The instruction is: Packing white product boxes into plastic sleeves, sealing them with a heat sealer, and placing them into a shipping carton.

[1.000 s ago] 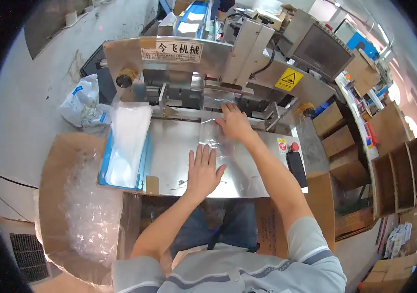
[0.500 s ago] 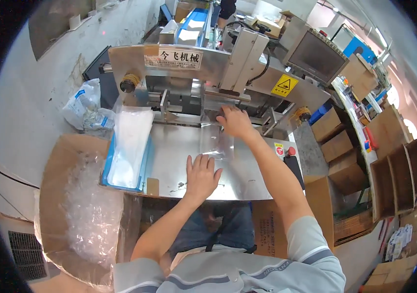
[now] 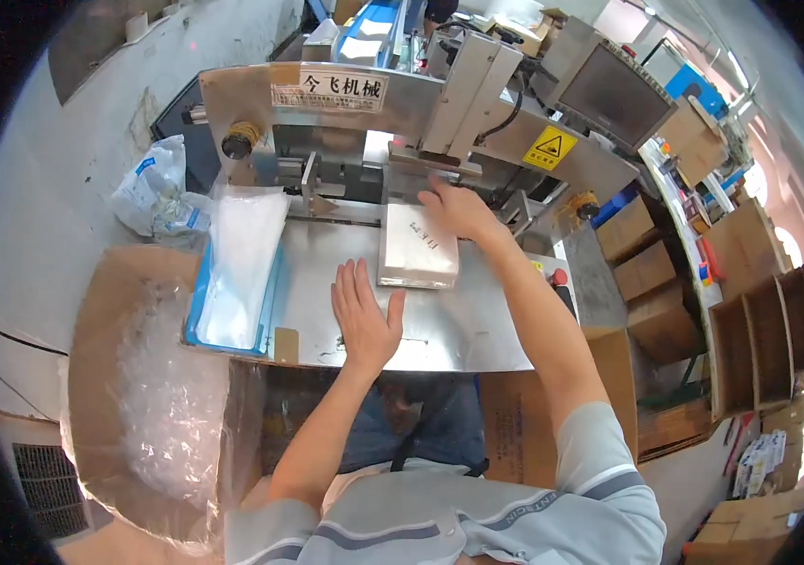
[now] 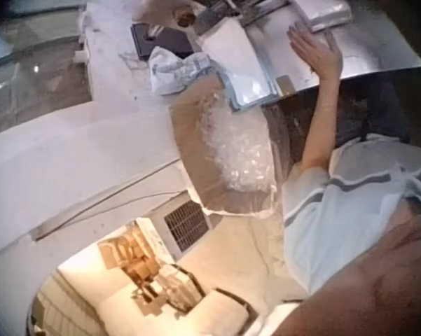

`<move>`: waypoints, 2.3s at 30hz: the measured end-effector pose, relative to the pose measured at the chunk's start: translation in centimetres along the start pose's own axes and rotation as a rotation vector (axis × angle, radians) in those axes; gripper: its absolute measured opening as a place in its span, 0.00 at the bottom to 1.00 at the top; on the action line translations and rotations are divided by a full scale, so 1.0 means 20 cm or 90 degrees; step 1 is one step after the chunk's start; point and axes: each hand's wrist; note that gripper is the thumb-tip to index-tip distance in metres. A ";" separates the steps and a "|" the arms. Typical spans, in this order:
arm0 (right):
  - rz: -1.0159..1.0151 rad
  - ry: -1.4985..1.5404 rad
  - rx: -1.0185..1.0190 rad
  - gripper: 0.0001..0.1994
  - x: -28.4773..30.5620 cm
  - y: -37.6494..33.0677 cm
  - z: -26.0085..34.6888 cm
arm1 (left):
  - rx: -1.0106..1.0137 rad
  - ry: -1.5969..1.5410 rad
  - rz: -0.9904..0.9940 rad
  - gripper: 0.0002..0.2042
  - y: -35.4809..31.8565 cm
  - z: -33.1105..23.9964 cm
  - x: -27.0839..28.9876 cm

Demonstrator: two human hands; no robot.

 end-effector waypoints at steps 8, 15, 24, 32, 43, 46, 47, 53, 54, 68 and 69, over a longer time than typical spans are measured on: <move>-0.182 0.383 -0.141 0.25 0.06 -0.51 -0.13 | -0.003 -0.016 0.009 0.35 -0.01 0.01 0.00; -0.119 0.523 -0.311 0.25 -0.04 -0.74 -0.19 | 0.009 -0.046 0.021 0.32 0.01 0.02 -0.03; -0.182 0.509 -0.384 0.30 -0.19 -0.58 -0.07 | 0.358 -0.224 0.088 0.37 0.32 0.09 -0.25; -0.142 0.687 -0.371 0.32 -0.15 -0.63 0.03 | 0.464 -0.336 0.164 0.33 0.33 0.04 -0.27; -0.130 0.781 -0.386 0.54 0.13 -1.11 -0.06 | 0.621 -0.639 0.347 0.24 0.20 -0.01 -0.02; -0.164 0.812 -0.381 0.55 0.14 -1.18 -0.07 | 0.287 -0.303 0.354 0.24 0.31 0.00 -0.17; -0.164 0.813 -0.384 0.55 0.15 -1.20 -0.07 | 0.028 -0.055 0.384 0.23 0.35 -0.01 -0.21; -0.230 0.764 -0.368 0.55 0.25 -1.32 -0.15 | 0.145 -0.296 0.644 0.28 0.46 -0.24 -0.45; -0.218 0.747 -0.357 0.55 0.26 -1.33 -0.17 | 0.271 -0.397 0.669 0.29 0.46 -0.28 -0.46; -0.228 0.779 -0.374 0.56 0.25 -1.40 -0.25 | 0.577 -0.713 0.292 0.22 0.70 -0.12 -0.47; -0.228 0.788 -0.382 0.56 0.26 -1.39 -0.25 | 0.559 -0.733 0.229 0.21 0.74 -0.12 -0.47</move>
Point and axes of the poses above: each hand's wrist, its own y-axis towards the middle knuckle, its own x-axis out of the back of the hand, z = x × y, and after that the axes turned 15 degrees about -z, right-handed
